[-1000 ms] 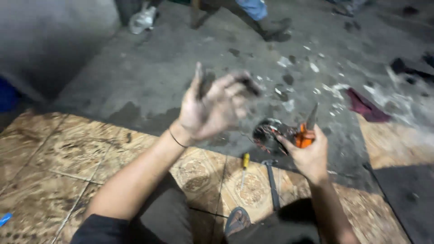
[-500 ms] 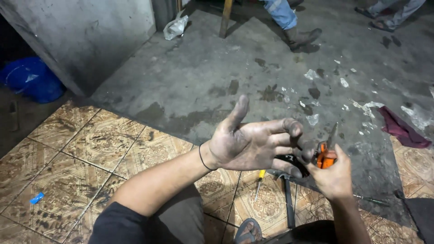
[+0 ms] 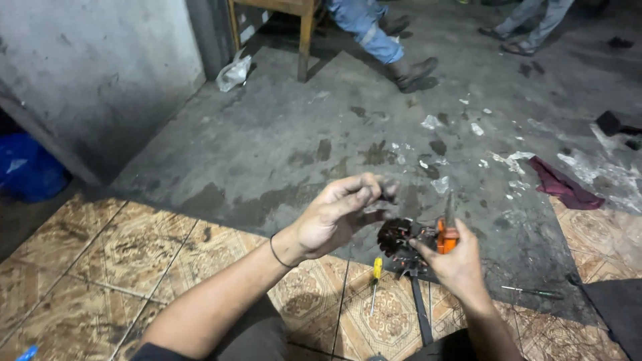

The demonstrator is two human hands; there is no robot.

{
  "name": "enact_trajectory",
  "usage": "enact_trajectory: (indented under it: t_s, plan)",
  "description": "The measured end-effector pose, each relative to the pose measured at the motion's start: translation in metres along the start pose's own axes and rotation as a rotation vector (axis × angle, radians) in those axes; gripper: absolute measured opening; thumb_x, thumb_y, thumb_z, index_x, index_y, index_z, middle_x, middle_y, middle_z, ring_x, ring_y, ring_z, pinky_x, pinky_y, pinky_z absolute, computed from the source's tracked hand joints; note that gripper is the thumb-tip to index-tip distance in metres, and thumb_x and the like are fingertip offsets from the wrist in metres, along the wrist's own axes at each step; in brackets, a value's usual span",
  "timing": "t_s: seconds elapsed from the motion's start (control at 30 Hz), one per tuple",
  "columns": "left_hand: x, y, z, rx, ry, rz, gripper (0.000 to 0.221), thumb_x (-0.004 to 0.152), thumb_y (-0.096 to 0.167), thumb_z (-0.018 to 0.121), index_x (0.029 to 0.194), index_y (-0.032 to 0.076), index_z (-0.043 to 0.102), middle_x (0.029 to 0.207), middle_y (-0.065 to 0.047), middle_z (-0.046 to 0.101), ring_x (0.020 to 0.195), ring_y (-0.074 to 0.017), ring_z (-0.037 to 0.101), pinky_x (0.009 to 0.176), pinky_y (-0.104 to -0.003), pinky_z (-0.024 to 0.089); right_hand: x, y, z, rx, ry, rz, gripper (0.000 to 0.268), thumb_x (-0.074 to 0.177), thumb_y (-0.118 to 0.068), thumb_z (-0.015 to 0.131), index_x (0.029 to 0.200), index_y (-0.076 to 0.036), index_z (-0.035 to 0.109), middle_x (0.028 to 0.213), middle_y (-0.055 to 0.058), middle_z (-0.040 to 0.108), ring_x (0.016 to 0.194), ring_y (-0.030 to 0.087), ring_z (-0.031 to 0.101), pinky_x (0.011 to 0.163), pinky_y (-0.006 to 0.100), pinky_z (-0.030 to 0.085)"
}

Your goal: Removing copper wire windings from an electric motor stator using pliers

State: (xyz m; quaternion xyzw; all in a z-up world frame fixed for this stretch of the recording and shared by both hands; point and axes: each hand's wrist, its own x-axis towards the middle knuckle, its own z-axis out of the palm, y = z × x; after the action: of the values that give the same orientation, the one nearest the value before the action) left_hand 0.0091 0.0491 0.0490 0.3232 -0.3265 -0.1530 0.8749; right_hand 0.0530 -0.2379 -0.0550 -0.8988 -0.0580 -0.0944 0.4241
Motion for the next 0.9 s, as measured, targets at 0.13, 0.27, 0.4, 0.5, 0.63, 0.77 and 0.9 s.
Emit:
enact_trajectory:
  t_s: [0.13,0.27,0.4,0.5,0.63,0.77,0.9]
  plan:
    - [0.005,-0.007,-0.006,0.115,0.089,-0.001,0.014,0.100,0.021,0.068,0.106,0.008,0.067,0.132,-0.006,0.061,0.117,-0.0167,0.060,0.103,-0.036,0.048,-0.004,-0.012,0.000,0.129,0.002,0.029,0.041,0.069,-0.013,0.092,0.092,-0.006,0.059,0.078,0.006,0.060,0.066,0.018,0.058,0.064,0.032,0.051]
    - [0.013,-0.013,-0.014,0.173,0.128,0.000,0.014,0.100,0.019,0.065,0.094,0.006,0.063,0.126,-0.007,0.058,0.113,-0.0173,0.060,0.104,-0.036,0.052,-0.005,-0.010,-0.005,-0.008,0.009,0.071,0.041,0.069,-0.018,0.092,0.092,-0.007,0.061,0.073,0.003,0.055,0.062,0.016,0.051,0.061,0.030,0.045]
    - [0.023,-0.028,-0.004,0.361,0.228,0.067,0.030,0.105,0.020,0.056,0.086,-0.003,0.060,0.100,-0.012,0.053,0.100,-0.0172,0.053,0.093,-0.032,0.047,-0.013,-0.002,-0.005,0.120,0.107,0.232,0.047,0.059,-0.010,0.095,0.099,-0.003,0.072,0.089,0.019,0.075,0.087,0.030,0.070,0.080,0.041,0.056]
    - [0.033,-0.039,-0.007,0.461,0.291,-0.032,0.035,0.106,0.027,0.054,0.119,-0.002,0.066,0.106,-0.011,0.065,0.106,-0.0185,0.060,0.096,-0.033,0.053,-0.017,-0.011,-0.010,0.123,0.135,0.215,0.045,0.059,-0.012,0.094,0.095,-0.001,0.070,0.086,0.021,0.072,0.084,0.028,0.066,0.079,0.040,0.054]
    - [0.039,-0.056,-0.024,0.738,0.228,-0.077,0.045,0.103,0.028,0.058,0.136,-0.001,0.057,0.123,-0.022,0.065,0.121,-0.0304,0.057,0.106,-0.049,0.047,-0.015,0.006,-0.012,0.135,0.155,0.209,0.042,0.059,-0.008,0.094,0.095,-0.003,0.072,0.087,0.019,0.074,0.087,0.029,0.070,0.080,0.039,0.055]
    - [0.039,-0.080,-0.030,0.841,0.431,-0.188,0.059,0.099,0.030,0.064,0.140,-0.006,0.042,0.134,-0.035,0.053,0.130,-0.0487,0.050,0.108,-0.060,0.041,-0.016,-0.006,-0.016,0.152,0.210,0.209,0.040,0.061,-0.010,0.093,0.094,-0.003,0.071,0.086,0.019,0.073,0.086,0.027,0.068,0.080,0.037,0.054]
    - [0.038,-0.090,0.004,0.607,0.643,-0.459,0.099,0.093,0.047,0.067,0.155,-0.004,0.009,0.156,-0.039,0.021,0.147,-0.0537,0.027,0.119,-0.063,0.027,-0.014,-0.018,-0.014,0.185,0.333,0.203,0.038,0.064,-0.011,0.093,0.093,-0.004,0.069,0.084,0.018,0.071,0.083,0.027,0.068,0.077,0.034,0.054]
